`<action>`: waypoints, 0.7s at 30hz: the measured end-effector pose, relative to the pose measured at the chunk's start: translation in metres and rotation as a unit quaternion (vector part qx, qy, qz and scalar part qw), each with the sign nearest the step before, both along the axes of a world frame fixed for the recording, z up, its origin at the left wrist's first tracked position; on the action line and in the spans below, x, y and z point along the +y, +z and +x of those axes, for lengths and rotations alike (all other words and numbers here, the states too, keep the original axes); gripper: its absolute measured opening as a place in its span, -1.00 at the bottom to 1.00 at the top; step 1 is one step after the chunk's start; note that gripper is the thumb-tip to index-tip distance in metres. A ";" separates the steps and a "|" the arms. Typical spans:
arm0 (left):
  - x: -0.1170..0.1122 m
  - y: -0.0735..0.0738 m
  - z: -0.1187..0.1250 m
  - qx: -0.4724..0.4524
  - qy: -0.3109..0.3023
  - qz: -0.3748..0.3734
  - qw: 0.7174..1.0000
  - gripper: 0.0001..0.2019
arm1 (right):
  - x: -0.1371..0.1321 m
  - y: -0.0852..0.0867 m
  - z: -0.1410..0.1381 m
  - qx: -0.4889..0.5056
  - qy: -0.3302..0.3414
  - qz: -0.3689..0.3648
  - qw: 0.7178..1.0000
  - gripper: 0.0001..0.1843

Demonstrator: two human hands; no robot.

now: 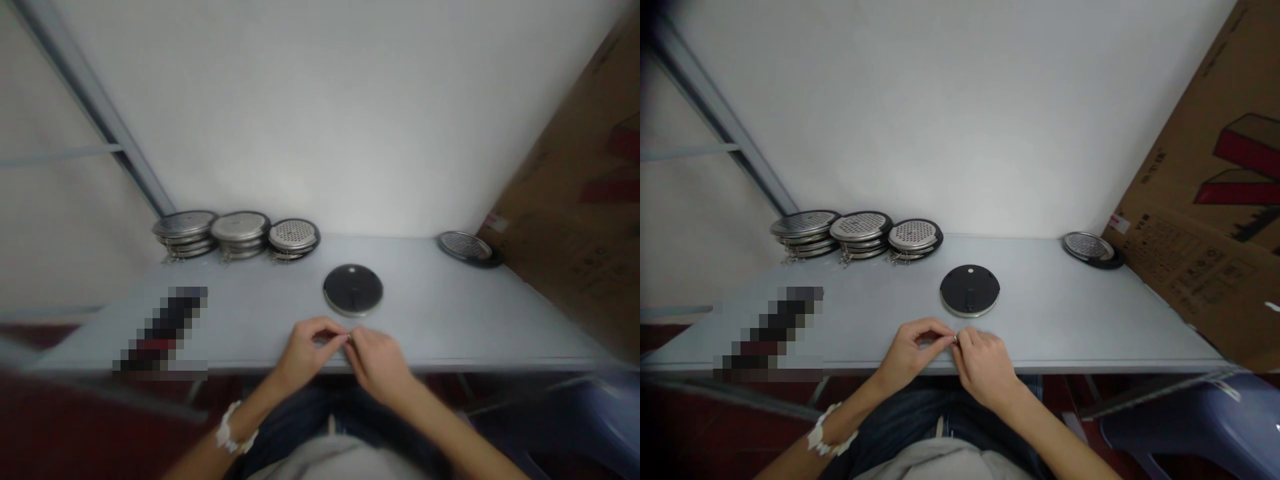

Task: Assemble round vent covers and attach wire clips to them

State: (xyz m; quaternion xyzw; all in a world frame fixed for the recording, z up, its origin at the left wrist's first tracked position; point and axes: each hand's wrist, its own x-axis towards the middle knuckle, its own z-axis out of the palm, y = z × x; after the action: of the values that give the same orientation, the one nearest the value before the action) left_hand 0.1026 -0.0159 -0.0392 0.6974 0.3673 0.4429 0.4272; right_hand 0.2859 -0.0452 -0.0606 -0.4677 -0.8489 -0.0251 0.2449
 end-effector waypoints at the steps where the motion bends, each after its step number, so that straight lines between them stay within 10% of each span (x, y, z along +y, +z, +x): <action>1: 0.000 0.000 0.000 -0.001 0.007 -0.004 1.000 -0.90 | 0.000 -0.001 0.001 0.014 0.006 0.008 1.000 -0.76; 21: 0.007 -0.002 0.000 -0.078 0.015 -0.154 0.985 -0.78 | 0.005 -0.005 0.006 0.047 0.050 0.027 0.997 -0.75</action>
State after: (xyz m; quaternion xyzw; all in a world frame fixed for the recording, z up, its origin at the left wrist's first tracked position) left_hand 0.1029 -0.0085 -0.0413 0.5810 0.4068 0.4407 0.5502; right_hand 0.2921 -0.0405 -0.0656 -0.4186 -0.8578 -0.0133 0.2979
